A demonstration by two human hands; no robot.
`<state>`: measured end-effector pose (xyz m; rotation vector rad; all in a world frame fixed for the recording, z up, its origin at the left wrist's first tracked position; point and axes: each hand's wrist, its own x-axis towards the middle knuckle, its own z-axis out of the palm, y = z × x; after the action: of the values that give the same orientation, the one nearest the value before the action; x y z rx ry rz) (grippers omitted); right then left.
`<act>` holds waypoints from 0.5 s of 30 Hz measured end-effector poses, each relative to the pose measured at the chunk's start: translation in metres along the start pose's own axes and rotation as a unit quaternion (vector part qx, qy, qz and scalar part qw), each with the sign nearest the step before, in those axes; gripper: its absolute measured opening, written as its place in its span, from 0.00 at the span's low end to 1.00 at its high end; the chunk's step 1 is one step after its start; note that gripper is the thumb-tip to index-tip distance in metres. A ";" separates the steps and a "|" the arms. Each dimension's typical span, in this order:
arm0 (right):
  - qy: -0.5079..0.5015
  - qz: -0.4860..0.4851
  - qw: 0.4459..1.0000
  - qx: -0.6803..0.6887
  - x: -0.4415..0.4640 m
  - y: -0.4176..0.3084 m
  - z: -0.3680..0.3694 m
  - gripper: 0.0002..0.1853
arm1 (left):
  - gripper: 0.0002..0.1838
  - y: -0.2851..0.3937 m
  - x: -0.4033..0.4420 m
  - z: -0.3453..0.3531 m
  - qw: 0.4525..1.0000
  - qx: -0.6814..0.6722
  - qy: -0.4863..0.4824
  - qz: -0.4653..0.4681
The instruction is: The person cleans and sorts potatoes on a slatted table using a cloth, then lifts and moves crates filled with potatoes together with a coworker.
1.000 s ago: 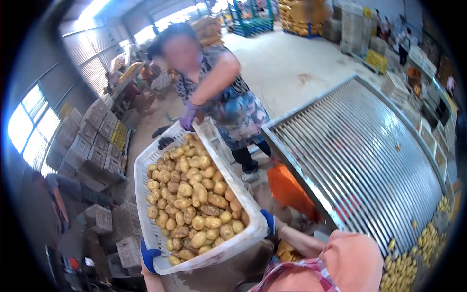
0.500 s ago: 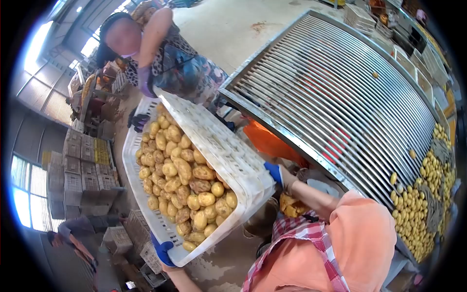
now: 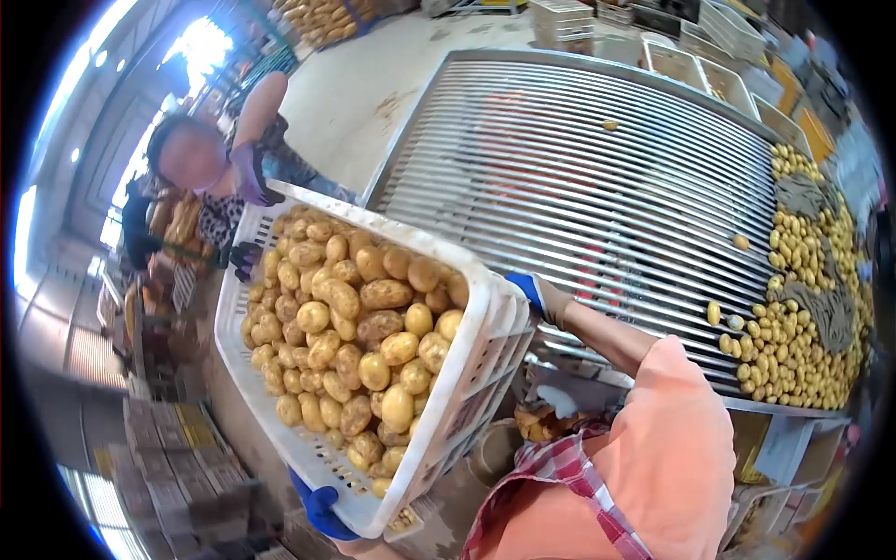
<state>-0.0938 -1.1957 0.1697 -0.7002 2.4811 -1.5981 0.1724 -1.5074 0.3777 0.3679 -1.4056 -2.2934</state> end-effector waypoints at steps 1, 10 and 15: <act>-0.004 0.058 0.998 0.040 -0.009 -0.007 0.008 0.12 | 0.45 -0.002 0.004 -0.012 0.999 0.007 -0.029 0.030; 0.383 -0.133 0.852 0.331 -0.006 -0.126 -0.055 0.22 | 0.42 -0.030 0.063 0.046 0.989 0.038 -0.104 0.099; 0.316 -0.133 0.933 -0.108 -0.003 -0.111 -0.172 0.14 | 0.46 -0.080 0.128 0.139 0.983 0.044 -0.175 0.042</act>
<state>-0.1122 -1.0883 0.3434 -0.6457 3.1743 -1.9005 -0.0170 -1.4291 0.3690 -0.0757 -1.6562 -2.3105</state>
